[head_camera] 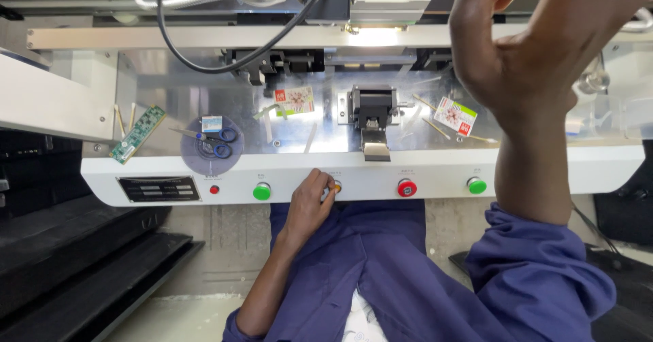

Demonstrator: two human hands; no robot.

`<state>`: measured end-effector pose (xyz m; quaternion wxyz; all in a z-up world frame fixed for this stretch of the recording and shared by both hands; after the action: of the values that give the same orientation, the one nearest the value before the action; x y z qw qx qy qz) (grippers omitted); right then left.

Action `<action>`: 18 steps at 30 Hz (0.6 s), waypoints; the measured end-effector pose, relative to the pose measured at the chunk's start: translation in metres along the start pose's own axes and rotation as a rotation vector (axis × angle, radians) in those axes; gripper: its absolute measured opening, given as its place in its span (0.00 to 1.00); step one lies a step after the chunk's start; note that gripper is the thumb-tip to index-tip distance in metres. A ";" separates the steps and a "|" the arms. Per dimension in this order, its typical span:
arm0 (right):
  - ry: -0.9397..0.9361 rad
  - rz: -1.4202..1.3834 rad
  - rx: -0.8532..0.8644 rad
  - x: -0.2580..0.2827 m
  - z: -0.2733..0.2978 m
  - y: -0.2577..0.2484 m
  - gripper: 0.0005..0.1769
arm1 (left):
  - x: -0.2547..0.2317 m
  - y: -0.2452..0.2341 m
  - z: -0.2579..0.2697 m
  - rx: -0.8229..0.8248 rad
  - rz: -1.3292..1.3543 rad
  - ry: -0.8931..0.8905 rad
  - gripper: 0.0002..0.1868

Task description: The person is using a bonding machine to attach a flexible circuit to a printed circuit board (PCB), involving careful alignment and machine operation.

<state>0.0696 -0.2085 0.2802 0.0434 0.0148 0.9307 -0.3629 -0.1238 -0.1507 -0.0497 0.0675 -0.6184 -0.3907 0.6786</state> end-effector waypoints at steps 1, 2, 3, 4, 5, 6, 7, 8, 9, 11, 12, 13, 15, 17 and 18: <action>0.039 0.034 0.008 0.004 -0.004 0.001 0.08 | 0.000 0.001 0.003 -0.003 0.005 0.006 0.03; 0.076 0.073 0.007 0.006 -0.009 0.001 0.10 | 0.001 0.000 0.000 -0.011 0.006 0.021 0.03; 0.058 0.087 -0.021 0.002 -0.012 0.007 0.10 | -0.001 -0.003 -0.002 -0.033 -0.008 0.045 0.03; 0.041 0.021 -0.019 -0.002 -0.012 0.014 0.13 | 0.001 -0.002 -0.001 -0.006 0.010 0.010 0.03; 0.022 -0.045 -0.015 -0.007 -0.013 0.022 0.22 | 0.004 0.000 0.000 0.021 0.027 -0.025 0.03; 0.015 -0.040 -0.024 -0.002 -0.017 0.019 0.22 | 0.003 0.000 0.001 0.013 0.022 -0.017 0.03; 0.003 -0.064 -0.031 0.002 -0.022 0.016 0.22 | 0.006 0.001 0.001 0.029 0.028 -0.053 0.03; -0.011 -0.088 -0.035 0.007 -0.027 0.014 0.23 | 0.008 0.003 0.001 0.044 0.036 -0.091 0.03; -0.020 -0.086 -0.042 0.008 -0.030 0.013 0.23 | 0.008 0.001 0.000 0.035 0.033 -0.085 0.03; -0.044 -0.091 -0.077 0.011 -0.034 0.009 0.22 | 0.008 0.002 0.002 0.053 0.036 -0.099 0.04; -0.050 -0.089 -0.080 0.013 -0.035 0.008 0.22 | 0.008 0.002 0.002 0.046 0.035 -0.096 0.04; -0.006 -0.075 -0.038 0.011 -0.036 0.010 0.24 | 0.008 0.002 0.002 0.045 0.033 -0.089 0.04; 0.035 -0.061 0.001 0.011 -0.039 0.013 0.27 | 0.008 0.001 0.002 0.040 0.029 -0.082 0.04; 0.107 0.013 0.064 0.010 -0.044 0.017 0.29 | 0.008 0.001 0.003 0.046 0.032 -0.086 0.05; 0.104 0.014 0.061 0.011 -0.045 0.015 0.29 | 0.009 0.002 0.003 0.043 0.031 -0.085 0.05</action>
<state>0.0566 -0.1668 0.3016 -0.0032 0.0413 0.9200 -0.3896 -0.1275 -0.1484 -0.0578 0.0536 -0.5935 -0.3687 0.7133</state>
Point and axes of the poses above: each hand's wrist, its own z-axis away from the middle knuckle, its own y-axis out of the palm, x = y × z, the point moved 7 cm from there along -z, towards the middle knuckle, and after that the axes turned 11 degrees about x, right-handed, at the moved point
